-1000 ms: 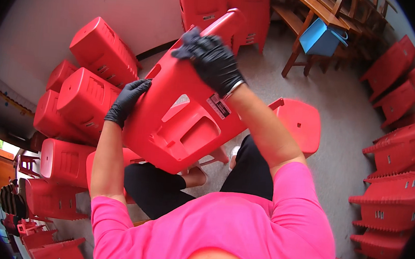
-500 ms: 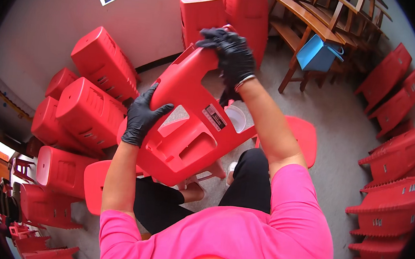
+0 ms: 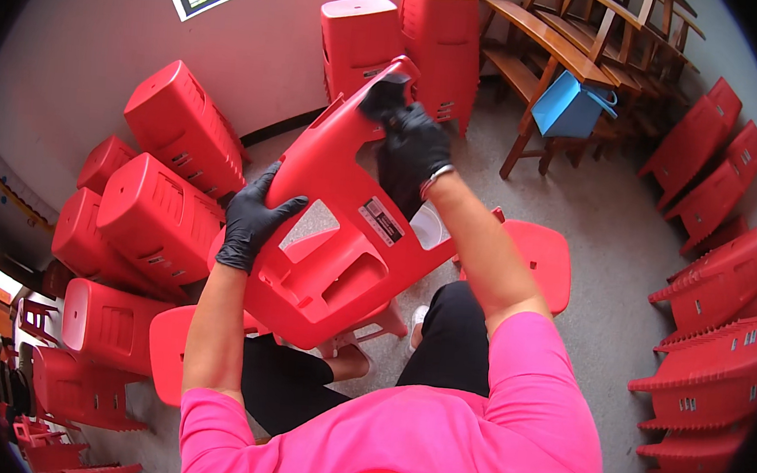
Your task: Wiping down red plastic stools with a damp cloth and a bucket of water.
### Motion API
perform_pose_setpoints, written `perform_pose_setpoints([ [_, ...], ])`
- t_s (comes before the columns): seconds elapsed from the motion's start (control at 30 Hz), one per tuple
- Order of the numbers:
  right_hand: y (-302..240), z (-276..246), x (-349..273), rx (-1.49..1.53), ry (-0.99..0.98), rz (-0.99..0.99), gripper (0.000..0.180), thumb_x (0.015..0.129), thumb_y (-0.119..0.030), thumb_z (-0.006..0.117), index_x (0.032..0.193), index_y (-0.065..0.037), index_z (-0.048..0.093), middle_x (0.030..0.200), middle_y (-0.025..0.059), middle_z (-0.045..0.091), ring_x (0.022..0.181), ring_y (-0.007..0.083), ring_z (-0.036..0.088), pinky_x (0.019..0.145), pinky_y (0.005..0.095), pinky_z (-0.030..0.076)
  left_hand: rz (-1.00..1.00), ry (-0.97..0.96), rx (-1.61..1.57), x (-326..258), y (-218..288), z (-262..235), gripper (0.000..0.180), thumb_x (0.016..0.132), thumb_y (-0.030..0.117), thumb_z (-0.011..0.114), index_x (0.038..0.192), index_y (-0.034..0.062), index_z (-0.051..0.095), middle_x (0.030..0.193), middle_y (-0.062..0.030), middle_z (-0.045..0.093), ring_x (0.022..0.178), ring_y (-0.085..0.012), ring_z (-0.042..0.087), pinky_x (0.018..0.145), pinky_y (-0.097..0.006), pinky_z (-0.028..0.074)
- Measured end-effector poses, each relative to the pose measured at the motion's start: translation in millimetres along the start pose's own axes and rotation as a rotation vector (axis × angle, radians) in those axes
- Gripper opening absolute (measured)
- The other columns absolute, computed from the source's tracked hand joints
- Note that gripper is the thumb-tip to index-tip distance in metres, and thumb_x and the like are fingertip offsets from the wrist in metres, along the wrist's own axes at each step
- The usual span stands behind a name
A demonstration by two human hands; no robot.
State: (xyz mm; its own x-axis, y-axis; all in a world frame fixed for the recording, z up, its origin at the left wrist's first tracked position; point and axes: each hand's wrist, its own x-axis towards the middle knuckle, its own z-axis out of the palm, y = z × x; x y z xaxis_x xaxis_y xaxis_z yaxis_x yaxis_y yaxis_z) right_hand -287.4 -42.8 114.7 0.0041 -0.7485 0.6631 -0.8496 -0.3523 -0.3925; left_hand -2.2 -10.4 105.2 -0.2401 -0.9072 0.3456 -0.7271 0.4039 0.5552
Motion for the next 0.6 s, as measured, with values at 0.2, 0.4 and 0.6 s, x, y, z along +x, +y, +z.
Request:
perform_pose_setpoints([
  [0.2, 30, -3, 18, -0.029, 0.165, 0.133, 0.031, 0.088, -0.026, 0.053, 0.116, -0.019, 0.063, 0.101, 0.0166, 0.06, 0.092, 0.0368, 0.06, 0.08, 0.0448, 0.049, 0.067, 0.051, -0.027, 0, 1, 8, 0.082, 0.069, 0.051, 0.077, 0.13, 0.001, 0.052, 0.109, -0.021, 0.065, 0.097, -0.0286, 0.066, 0.087, -0.036, 0.049],
  [0.4, -1, 11, -19, 0.147, 0.003, -0.019, 0.033, 0.088, -0.026, 0.051, 0.119, -0.019, 0.061, 0.116, 0.0168, 0.058, 0.102, 0.0359, 0.059, 0.087, 0.0452, 0.048, 0.046, 0.059, -0.021, -2, -5, 5, 0.083, 0.068, 0.052, 0.077, 0.131, 0.0031, 0.052, 0.104, -0.0208, 0.066, 0.092, -0.028, 0.068, 0.083, -0.036, 0.05],
  [0.6, 29, -11, 9, 0.213, 0.08, 0.102, 0.032, 0.086, -0.02, 0.054, 0.117, -0.02, 0.063, 0.125, 0.0178, 0.055, 0.108, 0.0357, 0.057, 0.092, 0.0447, 0.047, 0.069, 0.071, -0.05, -5, -5, 8, 0.083, 0.068, 0.051, 0.078, 0.131, 0.0026, 0.052, 0.101, -0.0198, 0.067, 0.09, -0.0265, 0.068, 0.083, -0.035, 0.05],
])
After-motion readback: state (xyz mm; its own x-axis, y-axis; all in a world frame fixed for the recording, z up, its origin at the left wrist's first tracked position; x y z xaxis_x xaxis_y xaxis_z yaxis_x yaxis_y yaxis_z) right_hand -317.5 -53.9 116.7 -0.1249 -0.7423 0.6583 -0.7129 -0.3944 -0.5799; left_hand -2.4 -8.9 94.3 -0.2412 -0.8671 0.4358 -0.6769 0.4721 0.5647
